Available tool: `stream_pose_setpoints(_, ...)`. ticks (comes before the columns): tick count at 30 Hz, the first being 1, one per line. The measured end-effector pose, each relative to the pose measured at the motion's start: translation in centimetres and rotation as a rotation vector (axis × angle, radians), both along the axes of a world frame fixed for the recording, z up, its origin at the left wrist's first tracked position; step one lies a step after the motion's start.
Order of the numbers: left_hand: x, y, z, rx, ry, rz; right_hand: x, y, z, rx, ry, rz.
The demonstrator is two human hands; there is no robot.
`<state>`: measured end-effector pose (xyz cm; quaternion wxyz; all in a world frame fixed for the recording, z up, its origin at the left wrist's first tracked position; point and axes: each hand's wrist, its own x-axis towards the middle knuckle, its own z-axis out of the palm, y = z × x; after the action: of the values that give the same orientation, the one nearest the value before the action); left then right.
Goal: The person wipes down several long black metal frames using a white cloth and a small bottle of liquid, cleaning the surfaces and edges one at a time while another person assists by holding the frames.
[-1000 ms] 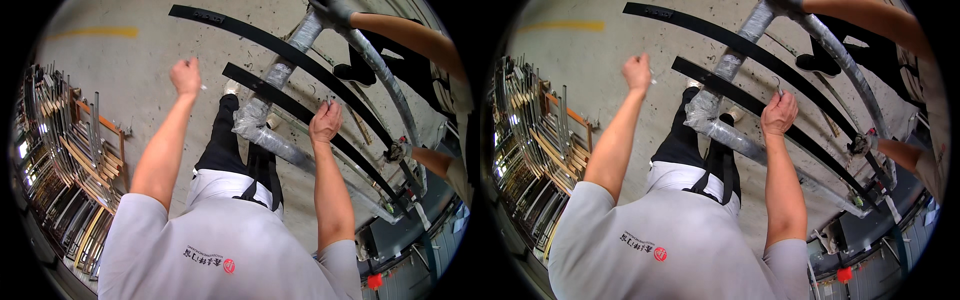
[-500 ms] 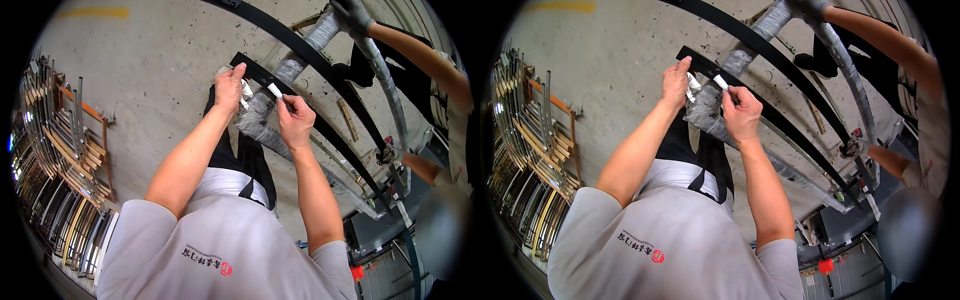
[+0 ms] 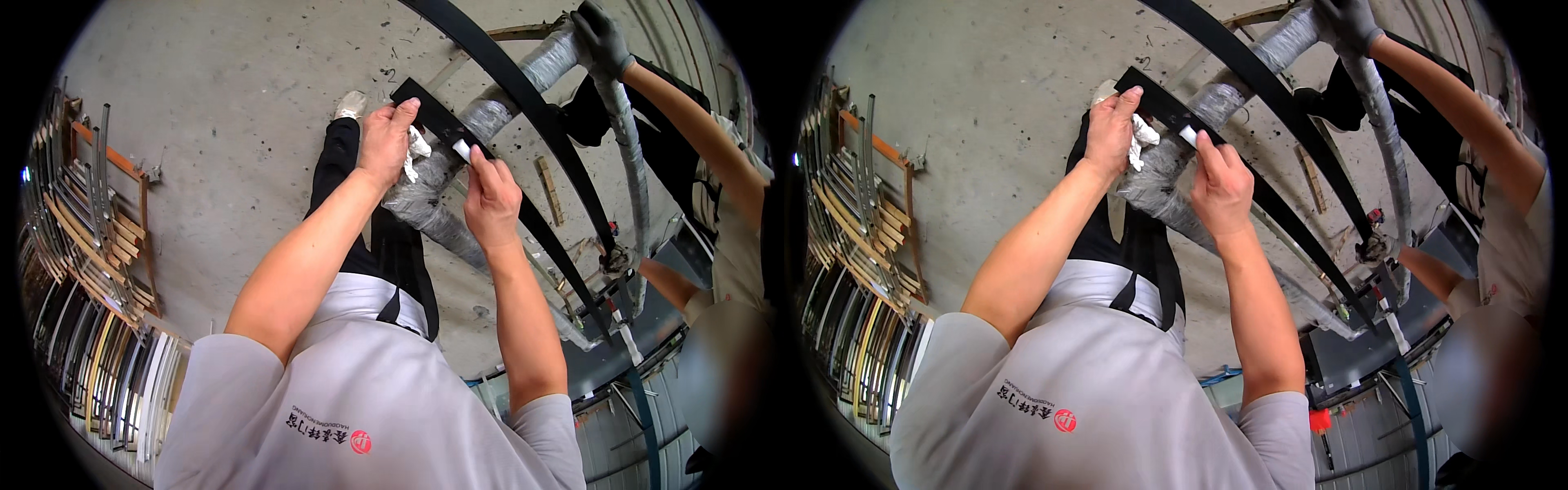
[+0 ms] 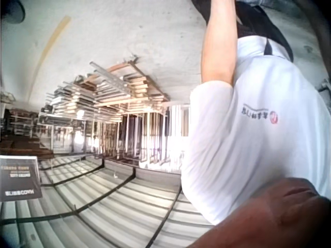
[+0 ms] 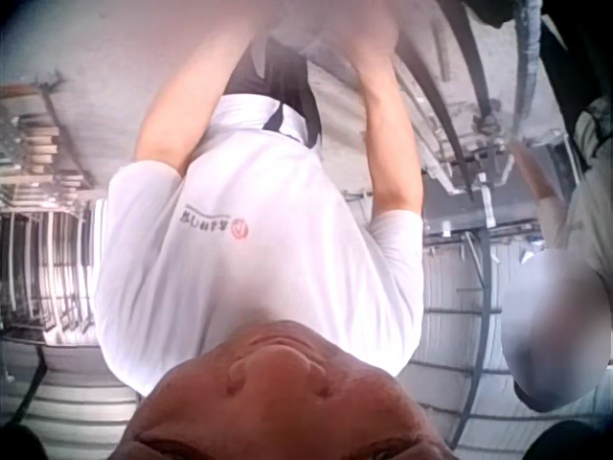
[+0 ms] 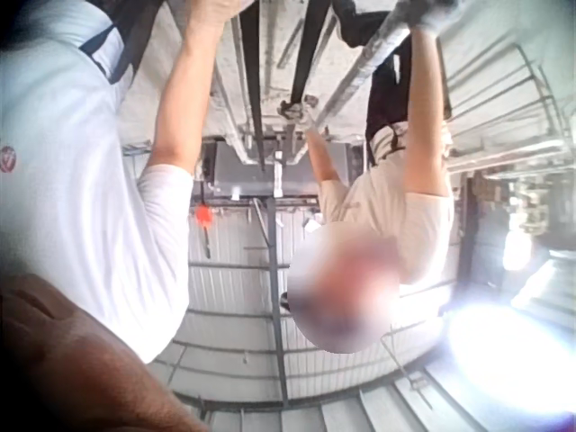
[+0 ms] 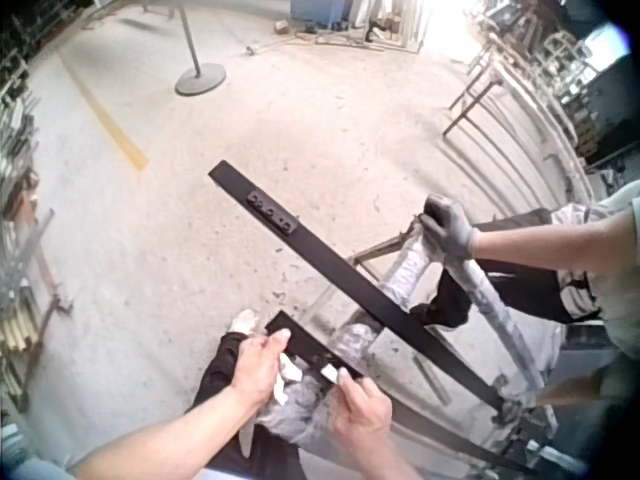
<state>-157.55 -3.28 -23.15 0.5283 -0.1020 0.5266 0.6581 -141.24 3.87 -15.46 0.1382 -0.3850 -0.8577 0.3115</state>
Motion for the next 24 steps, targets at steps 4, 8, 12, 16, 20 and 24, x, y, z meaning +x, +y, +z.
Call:
stream_pose_setpoints(4,0.4,0.8,0.5,-0.012,0.002,0.048,-1.7,0.4,-0.2,0.009,0.01,0.01)
stream_pose_setpoints(8,0.1,0.3,0.1,-0.029,0.04,0.003,-1.1,0.1,-0.1,0.038,-0.012,0.038)
stream_pose_setpoints(12,-0.1,0.9,1.5,-0.038,0.034,0.005,-0.6,0.3,-0.4,0.015,0.008,0.014)
stream_pose_setpoints(16,-0.2,0.0,-0.3,-0.026,0.106,-0.041,-1.8,0.8,-0.2,0.072,-0.037,0.08)
stream_pose_setpoints(20,-0.4,0.3,0.9,-0.043,0.044,-0.048,0.9,1.2,-0.3,0.049,-0.044,0.024)
stream_pose_setpoints(24,-0.3,0.8,1.8,-0.028,0.038,-0.024,-1.3,1.6,0.1,0.051,-0.04,-0.002)
